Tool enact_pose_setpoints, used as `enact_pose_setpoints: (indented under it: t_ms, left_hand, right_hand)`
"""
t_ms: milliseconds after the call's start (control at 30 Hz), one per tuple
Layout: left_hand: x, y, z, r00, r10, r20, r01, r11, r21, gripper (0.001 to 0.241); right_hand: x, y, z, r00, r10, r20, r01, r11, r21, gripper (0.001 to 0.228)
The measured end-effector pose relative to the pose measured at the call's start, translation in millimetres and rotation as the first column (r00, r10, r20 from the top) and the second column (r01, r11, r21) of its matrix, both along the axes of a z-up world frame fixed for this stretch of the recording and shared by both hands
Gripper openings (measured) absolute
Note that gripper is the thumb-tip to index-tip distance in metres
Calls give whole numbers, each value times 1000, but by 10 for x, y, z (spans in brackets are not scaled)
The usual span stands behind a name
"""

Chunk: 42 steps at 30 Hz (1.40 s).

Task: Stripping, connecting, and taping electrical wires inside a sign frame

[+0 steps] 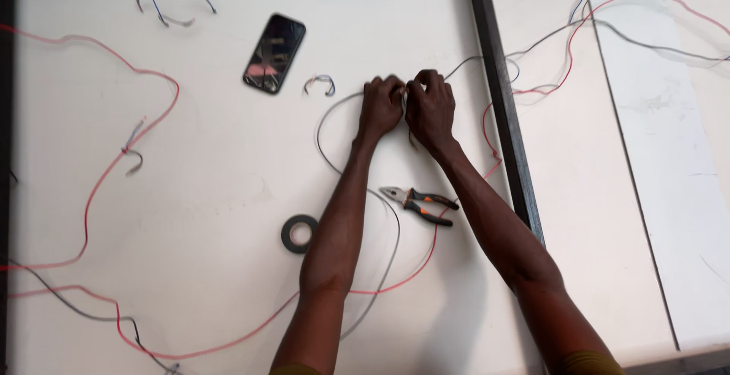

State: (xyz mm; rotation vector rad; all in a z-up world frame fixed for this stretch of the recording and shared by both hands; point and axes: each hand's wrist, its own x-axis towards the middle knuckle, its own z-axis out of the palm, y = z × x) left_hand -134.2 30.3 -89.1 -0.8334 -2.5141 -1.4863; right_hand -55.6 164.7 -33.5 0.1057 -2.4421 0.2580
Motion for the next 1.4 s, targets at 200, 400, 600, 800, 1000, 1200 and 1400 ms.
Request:
enact_pose_setpoints:
  t_ms: [200, 400, 600, 800, 1000, 1200, 1400]
  left_hand:
    - [148, 26, -18, 962, 37, -269, -73, 990, -125, 11]
    - [276, -9, 206, 916, -21, -401, -63, 979, -195, 26]
    - [107, -33, 260, 998, -26, 66, 35, 989, -145, 21]
    - [-221, -65, 224, 860, -95, 500, 135, 990, -43, 26]
    - [-367, -23, -94, 839, -157, 520, 158, 987, 42, 22]
    - [179, -41, 165, 1000, 30, -4, -31, 990, -136, 11]
    - [244, -76, 410, 997, 4, 80, 5, 995, -101, 19]
  right_hand:
    - [-263, 184, 215, 838, -7, 546, 145, 967, -210, 11]
    - [-818, 557, -451, 661, 33, 749, 342, 876, -340, 14]
    - [88, 49, 527, 867, 157, 473, 17, 939, -343, 31]
    - [116, 161, 78, 953, 174, 247, -161, 984, -71, 24]
    - [20, 280, 35, 963, 128, 238, -158, 981, 114, 15]
    - [-414, 395, -22, 784, 101, 612, 125, 940, -316, 15]
    - [-187, 393, 158, 782, 269, 562, 7, 898, -440, 28]
